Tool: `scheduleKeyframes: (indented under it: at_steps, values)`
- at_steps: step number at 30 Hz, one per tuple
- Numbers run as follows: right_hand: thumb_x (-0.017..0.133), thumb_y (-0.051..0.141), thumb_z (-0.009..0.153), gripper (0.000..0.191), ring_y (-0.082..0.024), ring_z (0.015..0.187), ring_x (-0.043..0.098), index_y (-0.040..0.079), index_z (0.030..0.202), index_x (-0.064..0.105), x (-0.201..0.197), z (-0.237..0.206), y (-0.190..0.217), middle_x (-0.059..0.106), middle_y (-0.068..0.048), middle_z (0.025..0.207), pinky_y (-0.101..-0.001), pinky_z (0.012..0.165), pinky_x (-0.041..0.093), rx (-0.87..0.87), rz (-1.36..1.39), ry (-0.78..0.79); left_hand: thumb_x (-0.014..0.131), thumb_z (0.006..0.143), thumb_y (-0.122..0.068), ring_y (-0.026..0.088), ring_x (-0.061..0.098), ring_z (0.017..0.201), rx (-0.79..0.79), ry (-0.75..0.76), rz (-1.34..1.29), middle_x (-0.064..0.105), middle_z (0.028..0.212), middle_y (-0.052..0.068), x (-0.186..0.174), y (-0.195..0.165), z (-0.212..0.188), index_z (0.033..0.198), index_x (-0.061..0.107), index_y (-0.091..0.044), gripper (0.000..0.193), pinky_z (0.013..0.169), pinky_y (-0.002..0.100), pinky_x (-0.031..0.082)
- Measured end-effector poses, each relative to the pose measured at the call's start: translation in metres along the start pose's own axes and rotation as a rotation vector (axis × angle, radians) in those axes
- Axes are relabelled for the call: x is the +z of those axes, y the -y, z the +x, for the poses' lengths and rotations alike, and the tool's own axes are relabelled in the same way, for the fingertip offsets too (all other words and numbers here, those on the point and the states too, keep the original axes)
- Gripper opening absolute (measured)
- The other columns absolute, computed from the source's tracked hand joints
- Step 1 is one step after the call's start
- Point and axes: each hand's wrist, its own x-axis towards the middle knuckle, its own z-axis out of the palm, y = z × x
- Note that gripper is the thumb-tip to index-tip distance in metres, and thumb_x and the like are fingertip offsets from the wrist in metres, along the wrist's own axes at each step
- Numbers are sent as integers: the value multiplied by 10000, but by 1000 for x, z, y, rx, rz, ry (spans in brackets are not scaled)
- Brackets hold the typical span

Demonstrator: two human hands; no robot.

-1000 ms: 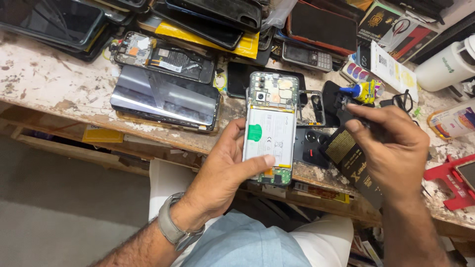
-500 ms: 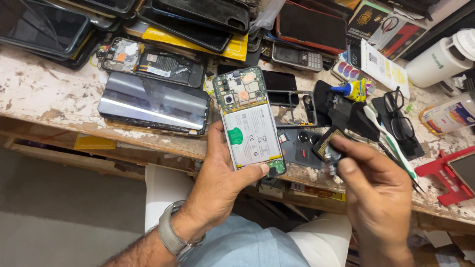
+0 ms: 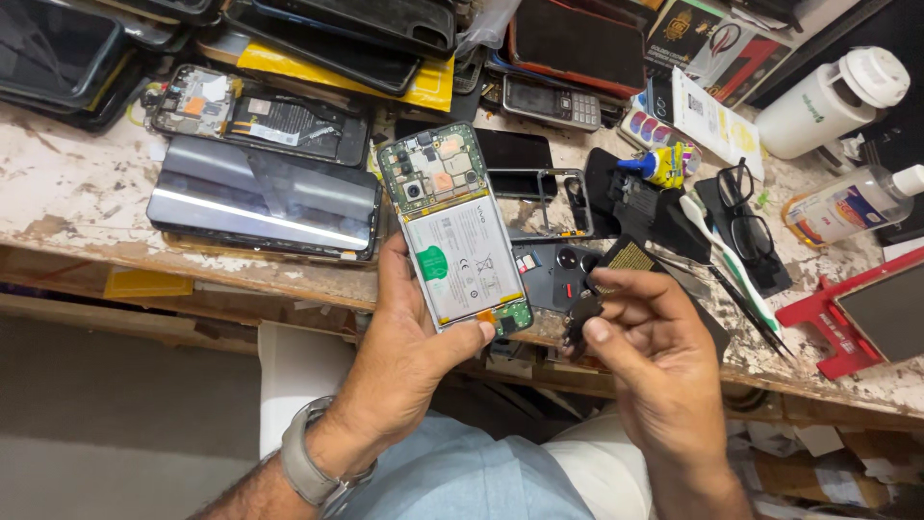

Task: The person cleans a smartphone back cover with a cloth, then assembles internal components including the battery, camera module, and SIM tray into the phone chassis. The person handles the phone and its parts by hand throughout the process.

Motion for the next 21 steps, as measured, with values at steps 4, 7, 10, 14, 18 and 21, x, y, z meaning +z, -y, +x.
scheduleKeyframes:
  at_steps: [4, 7, 10, 14, 18, 21]
  values:
    - [647, -82, 937, 334, -146, 913, 666, -63, 1268, 612, -1, -3, -8, 672, -108, 1057, -309, 825, 582, 16, 34, 33, 606, 788, 103, 235, 505, 1379, 33, 60, -92, 472, 1455, 137, -1, 0, -3, 1530, 137, -84, 898, 1158, 414, 418]
    - [661, -104, 941, 321, -142, 978, 649, -63, 1254, 604, -1, -5, -13, 669, -113, 1074, -277, 896, 538, 36, 45, 22, 576, 820, 42, 242, 466, 1389, 0, 34, -176, 467, 1466, 149, -2, 2, -2, 1542, 145, -92, 852, 1170, 421, 357]
    - [667, -98, 945, 286, -165, 955, 650, -43, 1217, 599, 1, -7, -17, 672, -122, 1060, -312, 870, 557, 63, 99, 39, 530, 911, -41, 247, 417, 1431, 3, 47, -230, 446, 1489, 175, -5, 5, -3, 1550, 186, -39, 725, 1213, 411, 290]
    - [654, -59, 940, 217, -216, 955, 693, -24, 1142, 581, 8, -10, -18, 708, -165, 1056, -378, 819, 605, 111, 141, 74, 495, 929, -109, 252, 391, 1455, 3, 56, -232, 420, 1513, 181, -4, 11, -6, 1550, 172, -51, 703, 1228, 424, 263]
    - [635, -34, 961, 215, -228, 982, 702, -13, 1161, 558, 11, -9, -16, 709, -179, 1064, -384, 814, 602, 142, 179, 110, 498, 937, -129, 250, 358, 1483, 30, 64, -219, 393, 1542, 183, -2, 14, -8, 1552, 164, -44, 705, 1248, 424, 239]
    - [609, 26, 978, 223, -254, 900, 722, -16, 1192, 562, 10, -10, -15, 699, -174, 974, -420, 807, 635, 189, 245, 86, 503, 935, -138, 253, 351, 1490, 22, 69, -209, 387, 1549, 184, -2, 14, -8, 1550, 157, -43, 713, 1250, 428, 234]
